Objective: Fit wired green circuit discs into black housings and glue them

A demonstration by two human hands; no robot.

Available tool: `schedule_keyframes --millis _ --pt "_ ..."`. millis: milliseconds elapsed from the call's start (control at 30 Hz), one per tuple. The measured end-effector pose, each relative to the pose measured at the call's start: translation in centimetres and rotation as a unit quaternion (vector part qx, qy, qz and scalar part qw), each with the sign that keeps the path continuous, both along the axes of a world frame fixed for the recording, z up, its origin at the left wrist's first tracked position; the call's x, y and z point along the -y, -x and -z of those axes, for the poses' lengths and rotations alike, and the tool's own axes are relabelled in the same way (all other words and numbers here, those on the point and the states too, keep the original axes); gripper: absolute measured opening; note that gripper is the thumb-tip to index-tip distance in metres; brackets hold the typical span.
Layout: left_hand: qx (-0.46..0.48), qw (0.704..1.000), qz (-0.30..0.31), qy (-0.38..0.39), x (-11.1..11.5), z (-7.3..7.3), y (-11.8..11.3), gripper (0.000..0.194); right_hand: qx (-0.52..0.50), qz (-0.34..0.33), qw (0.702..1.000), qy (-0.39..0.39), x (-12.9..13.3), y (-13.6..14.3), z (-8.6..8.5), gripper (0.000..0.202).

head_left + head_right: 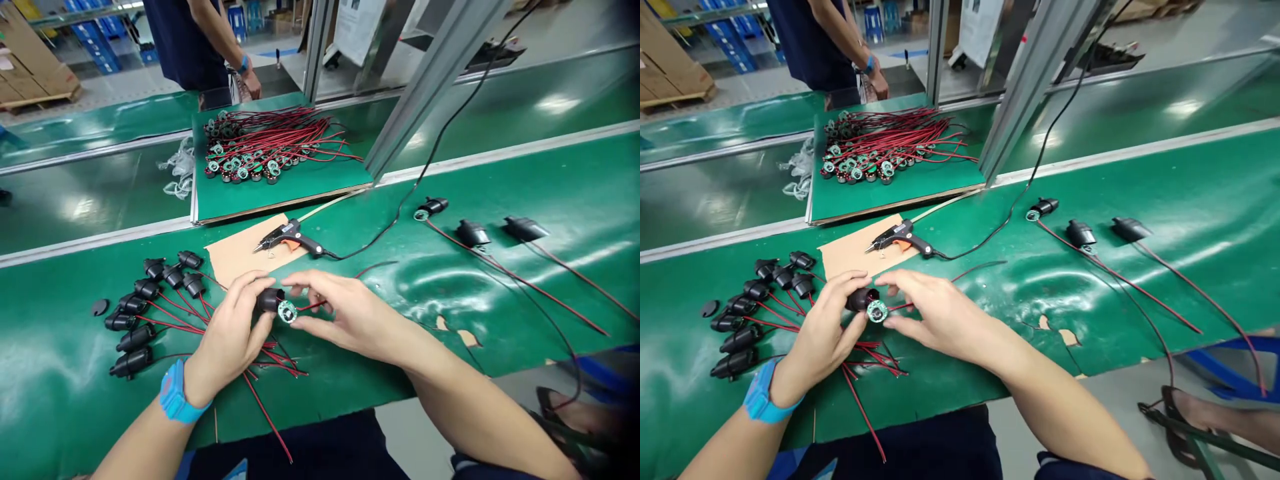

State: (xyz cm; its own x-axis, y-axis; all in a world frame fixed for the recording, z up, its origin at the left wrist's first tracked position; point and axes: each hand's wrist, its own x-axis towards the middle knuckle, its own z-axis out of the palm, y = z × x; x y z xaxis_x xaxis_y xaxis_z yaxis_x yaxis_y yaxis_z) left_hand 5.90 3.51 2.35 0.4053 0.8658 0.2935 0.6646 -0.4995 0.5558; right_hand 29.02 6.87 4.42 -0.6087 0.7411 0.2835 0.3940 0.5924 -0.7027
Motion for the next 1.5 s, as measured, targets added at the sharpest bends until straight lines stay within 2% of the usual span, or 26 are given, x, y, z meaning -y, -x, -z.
schedule_keyframes --millis 100,167,267,400,500,567,667,733,833,900,967,1033,1067,1133,1267,1400,1500 --pt "0.088 0.986 0.033 0.137 0.0 -0.6 -0.1 0.029 -0.065 0.009 0.998 0.019 0.2 -0.1 -0.2 0.009" --pt "0.108 0.971 0.028 0.212 0.1 -0.6 -0.2 0.023 -0.086 0.016 0.995 0.040 0.4 0.1 -0.3 0.008" --pt "0.133 0.951 0.006 0.278 0.1 -0.1 -0.2 0.035 -0.112 0.028 0.987 0.113 0.4 0.6 0.0 0.009" --pt "0.194 0.931 0.045 0.307 -0.2 -0.1 0.1 0.026 -0.163 0.049 0.957 0.236 0.2 0.8 0.9 0.013" --pt "0.229 0.914 0.053 0.329 -0.2 -0.3 0.1 0.026 -0.183 0.059 0.938 0.289 -0.1 0.9 1.5 0.016" --pt "0.236 0.919 0.030 0.315 -0.1 -0.1 -0.2 0.037 -0.173 0.060 0.939 0.292 -0.2 1.1 1.7 0.018" --pt "0.196 0.962 -0.045 0.186 0.1 0.7 -0.6 0.052 -0.145 0.054 0.946 0.286 0.0 1.5 1.8 0.020" --pt "0.146 0.983 -0.085 0.065 0.1 1.2 -0.8 0.043 -0.136 0.044 0.944 0.299 0.2 1.9 1.9 0.021" --pt "0.089 0.990 -0.081 -0.072 0.0 1.6 -0.7 0.030 -0.129 0.015 0.940 0.315 0.3 2.0 2.1 0.024" --pt "0.080 0.989 -0.062 -0.105 -0.1 1.6 -0.6 0.027 -0.102 0.039 0.965 0.239 -0.5 1.6 2.5 0.024" --pt "0.086 0.990 -0.053 -0.095 -0.1 1.5 -0.6 0.026 -0.039 0.127 0.988 0.074 -2.0 0.8 3.3 0.026" --pt "0.098 0.991 -0.059 -0.068 -0.2 1.4 -0.8 0.025 0.042 0.221 0.971 -0.078 -4.0 0.1 4.5 0.036" --pt "0.107 0.991 -0.064 -0.053 -0.2 1.4 -0.8 0.024 0.082 0.249 0.958 -0.116 -5.0 -0.2 5.1 0.043" --pt "0.127 0.989 -0.073 -0.025 -0.2 1.3 -0.9 0.023 0.147 0.264 0.946 -0.120 -6.7 -0.3 6.5 0.049" --pt "0.145 0.984 -0.099 0.022 -0.2 1.2 -0.8 0.024 0.182 0.253 0.949 -0.054 -7.7 -0.3 8.0 0.035" --pt "0.156 0.979 -0.125 0.045 -0.1 1.3 -0.6 0.023 0.161 0.248 0.955 -0.013 -6.7 -1.4 7.1 0.034" --pt "0.168 0.974 -0.147 0.046 -0.3 1.2 -0.5 0.023 0.076 0.248 0.966 0.018 -5.7 -2.3 5.5 0.033"
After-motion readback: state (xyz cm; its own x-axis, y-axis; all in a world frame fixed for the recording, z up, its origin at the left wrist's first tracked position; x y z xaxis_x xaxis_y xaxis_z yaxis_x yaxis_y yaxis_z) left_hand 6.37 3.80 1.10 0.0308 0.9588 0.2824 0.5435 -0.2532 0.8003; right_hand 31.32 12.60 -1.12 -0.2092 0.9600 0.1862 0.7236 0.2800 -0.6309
